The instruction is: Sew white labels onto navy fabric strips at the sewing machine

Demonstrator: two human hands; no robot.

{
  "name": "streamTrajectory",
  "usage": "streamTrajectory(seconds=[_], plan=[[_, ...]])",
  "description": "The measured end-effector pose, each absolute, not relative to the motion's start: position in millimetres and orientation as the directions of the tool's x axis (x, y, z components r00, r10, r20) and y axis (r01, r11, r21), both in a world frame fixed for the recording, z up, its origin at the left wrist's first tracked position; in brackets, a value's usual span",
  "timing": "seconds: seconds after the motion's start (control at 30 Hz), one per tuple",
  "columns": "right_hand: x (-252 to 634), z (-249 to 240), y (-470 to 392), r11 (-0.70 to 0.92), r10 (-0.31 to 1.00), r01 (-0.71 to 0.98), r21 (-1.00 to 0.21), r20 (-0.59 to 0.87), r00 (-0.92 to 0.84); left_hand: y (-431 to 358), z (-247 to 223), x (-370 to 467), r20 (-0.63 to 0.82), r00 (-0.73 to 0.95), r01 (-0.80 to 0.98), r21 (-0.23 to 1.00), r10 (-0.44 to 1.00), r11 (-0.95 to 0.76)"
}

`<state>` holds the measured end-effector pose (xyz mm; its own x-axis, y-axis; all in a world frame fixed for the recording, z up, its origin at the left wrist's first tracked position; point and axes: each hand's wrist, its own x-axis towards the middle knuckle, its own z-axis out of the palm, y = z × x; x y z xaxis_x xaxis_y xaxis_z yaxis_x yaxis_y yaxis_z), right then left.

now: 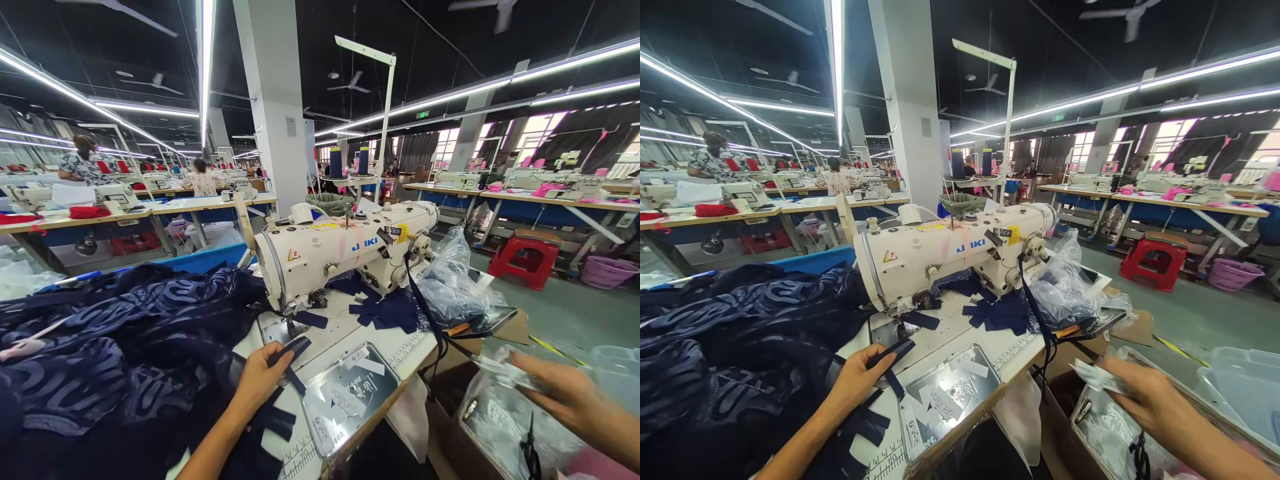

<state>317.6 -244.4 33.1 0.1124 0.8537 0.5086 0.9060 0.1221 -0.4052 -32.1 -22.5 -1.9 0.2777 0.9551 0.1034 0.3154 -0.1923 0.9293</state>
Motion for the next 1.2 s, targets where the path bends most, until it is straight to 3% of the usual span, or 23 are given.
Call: streamTrajectory(seconds=[0.03,0.07,0.27,0.4,0.57,0.7,0.9,1.1,1.2], plan=[[309,37,-224,0.249,0.908,0.866,-0.433,0.416,-0.053,-23,-2,-32,0.100,0.278,0.315,0.930,0.955,-0.189],[298,41,-203,0.288,0.923,0.833,-0.473,0.369,-0.109,-23,-2,-32,0.090,0.278,0.314,0.933,0.956,-0.179],[213,47,-107,0.415,0.878,0.616,-0.670,0.119,-0.463,-24,-4,-32,0.046,0.265,0.284,0.951,0.963,-0.123],[204,51,-94,0.478,0.787,0.687,-0.546,-0.081,-0.612,-24,-4,-32,0.049,0.256,0.283,0.951,0.965,-0.123],[226,58,-88,0.451,0.839,0.776,-0.441,-0.087,-0.537,-24,-4,-31,0.057,0.266,0.303,0.943,0.962,-0.140],[232,51,-80,0.465,0.861,0.786,-0.407,-0.001,-0.509,-26,-1,-31,0.046,0.265,0.322,0.937,0.963,-0.134],[228,47,-87,0.532,0.807,0.738,-0.415,-0.016,-0.591,-29,6,-28,0.004,0.235,0.357,0.930,0.972,-0.090],[225,40,-100,0.660,0.715,0.689,-0.300,-0.032,-0.698,-30,10,-26,-0.035,0.240,0.351,0.935,0.970,-0.052],[226,37,-97,0.677,0.702,0.663,-0.321,0.008,-0.713,-31,13,-25,-0.031,0.226,0.360,0.931,0.974,-0.054]])
